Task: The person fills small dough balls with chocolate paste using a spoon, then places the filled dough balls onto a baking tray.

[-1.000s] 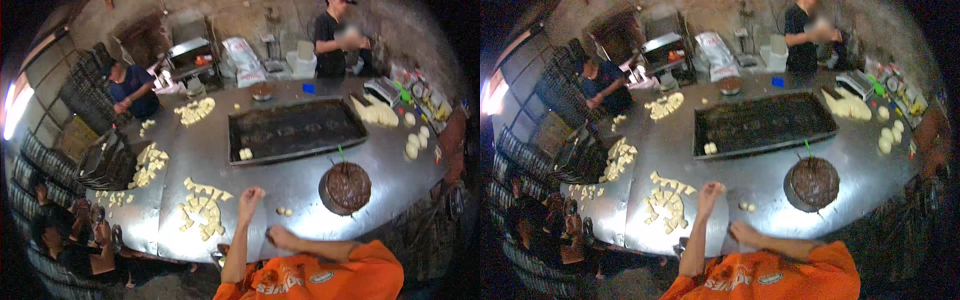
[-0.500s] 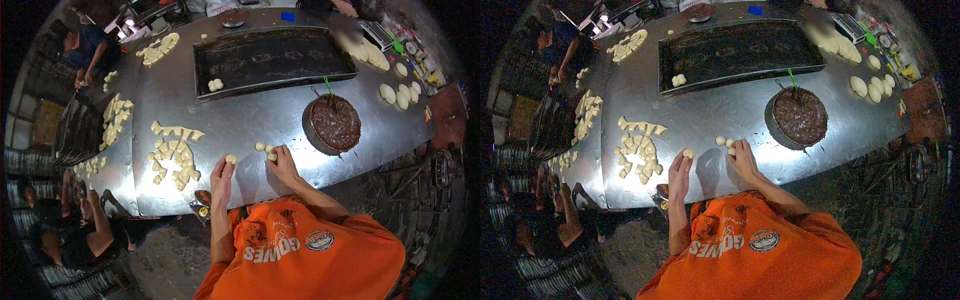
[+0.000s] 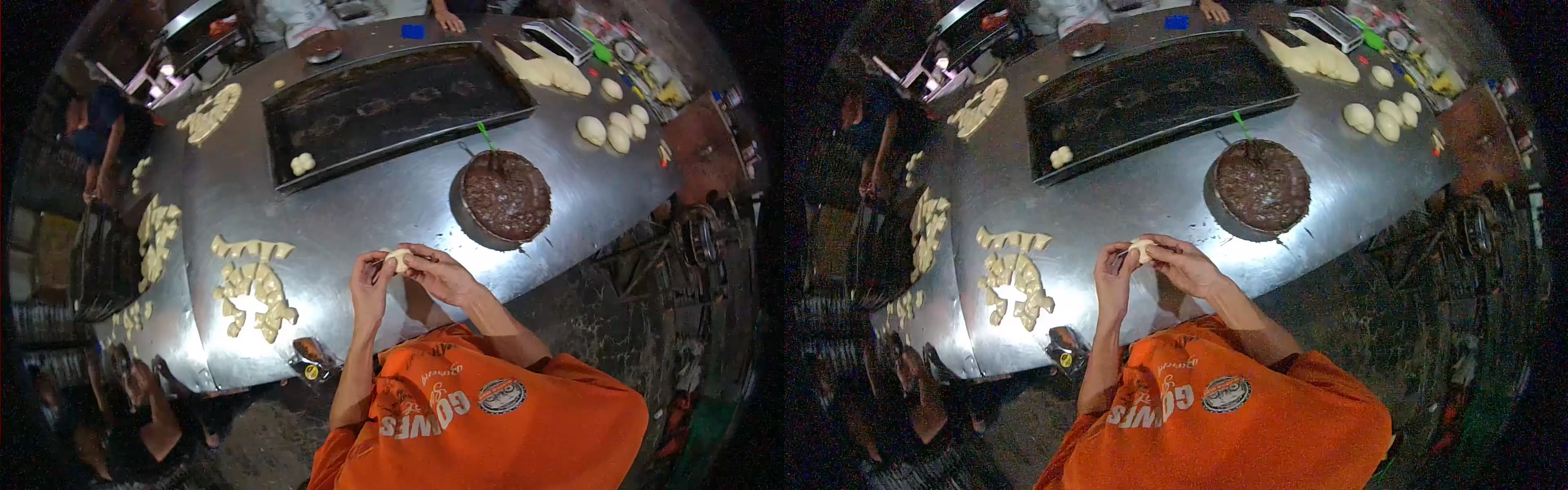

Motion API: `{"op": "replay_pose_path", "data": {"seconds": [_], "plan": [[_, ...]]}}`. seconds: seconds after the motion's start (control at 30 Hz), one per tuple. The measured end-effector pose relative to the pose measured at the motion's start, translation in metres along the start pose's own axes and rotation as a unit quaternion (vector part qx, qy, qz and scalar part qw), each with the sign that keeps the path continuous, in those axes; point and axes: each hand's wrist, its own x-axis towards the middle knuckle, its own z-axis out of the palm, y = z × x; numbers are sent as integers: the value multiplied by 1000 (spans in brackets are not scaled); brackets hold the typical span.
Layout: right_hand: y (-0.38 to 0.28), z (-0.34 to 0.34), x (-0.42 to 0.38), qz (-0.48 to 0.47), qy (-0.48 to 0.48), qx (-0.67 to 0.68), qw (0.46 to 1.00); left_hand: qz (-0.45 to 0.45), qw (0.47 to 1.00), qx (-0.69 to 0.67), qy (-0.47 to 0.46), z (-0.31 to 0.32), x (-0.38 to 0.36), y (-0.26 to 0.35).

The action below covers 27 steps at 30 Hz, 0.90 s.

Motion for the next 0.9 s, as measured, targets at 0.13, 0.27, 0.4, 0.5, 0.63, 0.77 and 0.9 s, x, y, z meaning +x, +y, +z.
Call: {"op": "replay_pose_path", "data": {"seconds": [0.13, 0.27, 0.4, 0.5, 0.63, 0.77, 0.9], "plan": [[-7, -4, -19, 20, 30, 116, 993, 49, 990, 127, -33, 24, -1, -9], [-32, -20, -38, 9, 31, 46, 998, 92, 962, 226, -119, 33, 0, -13], [-94, -51, -36, -189, 185, -632, 729, 104, 946, 281, -119, 39, -4, 7], [-117, -91, -29, -250, 165, -726, 619, 90, 953, 269, -106, 26, 5, -4], [-116, -103, -19, -242, 156, -777, 559, 85, 962, 248, -78, 17, 8, 0], [-109, -128, -7, -180, 158, -748, 619, 71, 971, 222, -47, 17, 3, 5], [-116, -133, -15, -70, 169, -380, 907, 63, 977, 197, -56, 26, 5, -1]]}}
